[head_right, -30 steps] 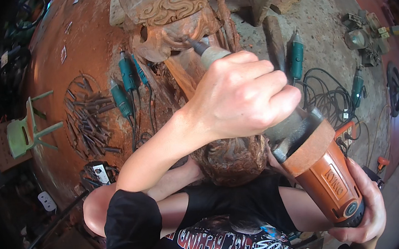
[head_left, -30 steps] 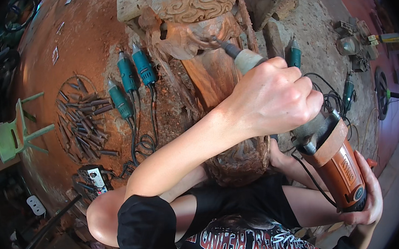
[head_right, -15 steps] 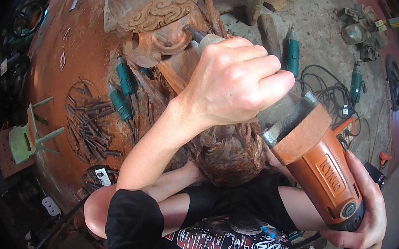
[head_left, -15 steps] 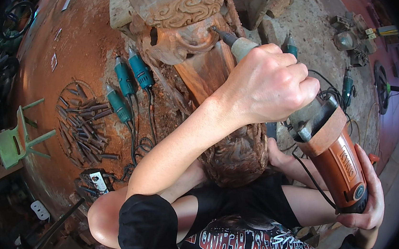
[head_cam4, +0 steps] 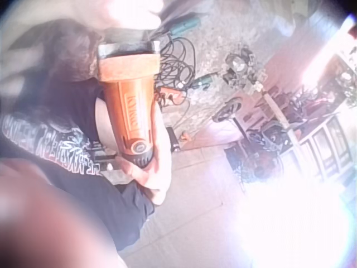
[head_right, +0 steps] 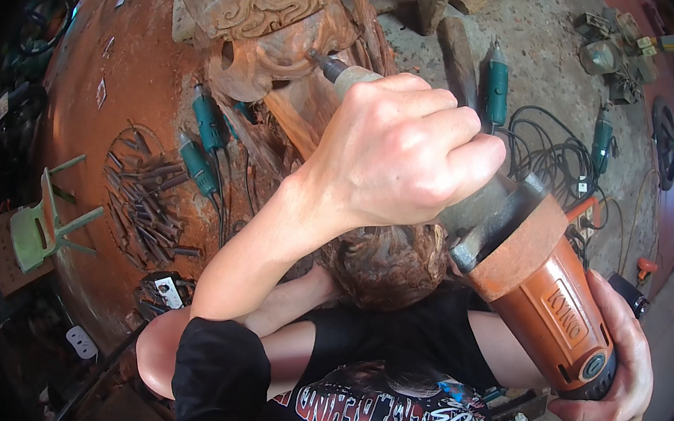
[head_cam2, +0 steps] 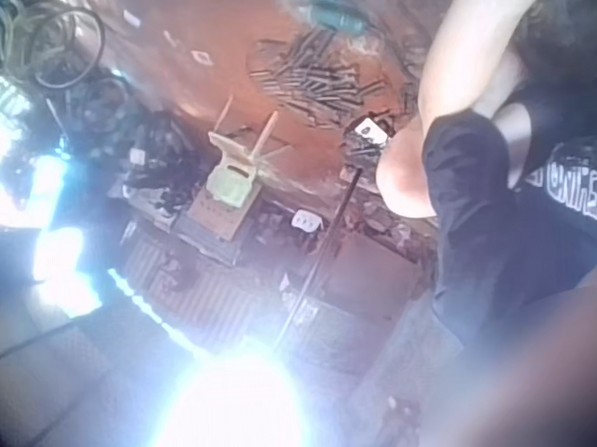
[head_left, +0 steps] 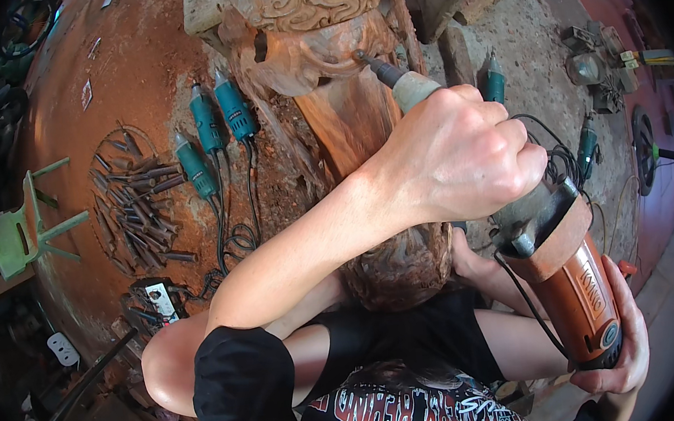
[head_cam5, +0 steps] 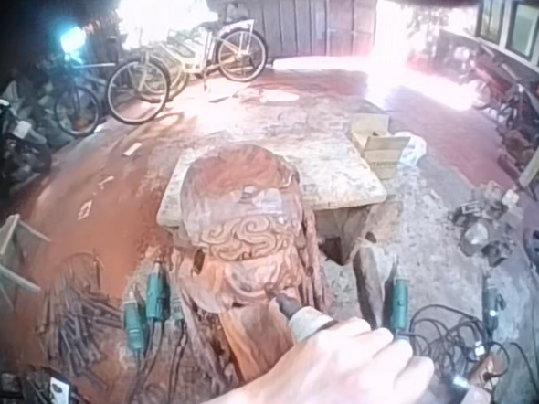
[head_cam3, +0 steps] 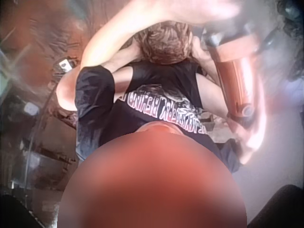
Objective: The person is carving a wooden sculpture using a rotary tool. They are seated on the floor, holding the tool with both hands and carefully shaping the wood. The person switches to a different rotary tool towards the end of the clip.
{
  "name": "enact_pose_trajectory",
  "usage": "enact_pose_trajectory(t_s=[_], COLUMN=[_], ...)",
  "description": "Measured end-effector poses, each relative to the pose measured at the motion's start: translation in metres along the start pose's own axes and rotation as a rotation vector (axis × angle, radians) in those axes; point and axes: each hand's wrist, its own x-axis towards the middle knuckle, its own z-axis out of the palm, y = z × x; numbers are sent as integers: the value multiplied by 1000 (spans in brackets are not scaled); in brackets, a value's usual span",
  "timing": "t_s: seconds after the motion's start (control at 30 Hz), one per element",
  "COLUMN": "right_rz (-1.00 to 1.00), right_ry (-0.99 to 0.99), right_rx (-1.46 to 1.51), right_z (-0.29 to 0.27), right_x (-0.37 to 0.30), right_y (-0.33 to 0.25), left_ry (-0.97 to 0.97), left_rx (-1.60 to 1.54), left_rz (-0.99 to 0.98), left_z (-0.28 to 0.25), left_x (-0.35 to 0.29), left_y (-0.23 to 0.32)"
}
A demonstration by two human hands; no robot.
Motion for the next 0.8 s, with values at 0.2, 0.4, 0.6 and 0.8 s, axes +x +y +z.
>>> enact_pose_trajectory(t_s=[0.2, 0.4, 0.6, 0.8], right_rz=[-11, -26, -27, -148], right_ry=[-43, -43, -47, -259], right_rx=[-25, -21, -94, -255], right_z=[-8, -6, -2, -23], right_x=[0, -1, -1, 12], right_y=[3, 3, -3, 3], left_ry=[-9, -14, -4, -66], left_rx=[0, -1, 32, 83], left_rz=[-20, -29, -37, -38], left_z=[-3, -10, -16, -29], left_x=[-3, -3, -10, -8], left_y=[5, 6, 5, 4])
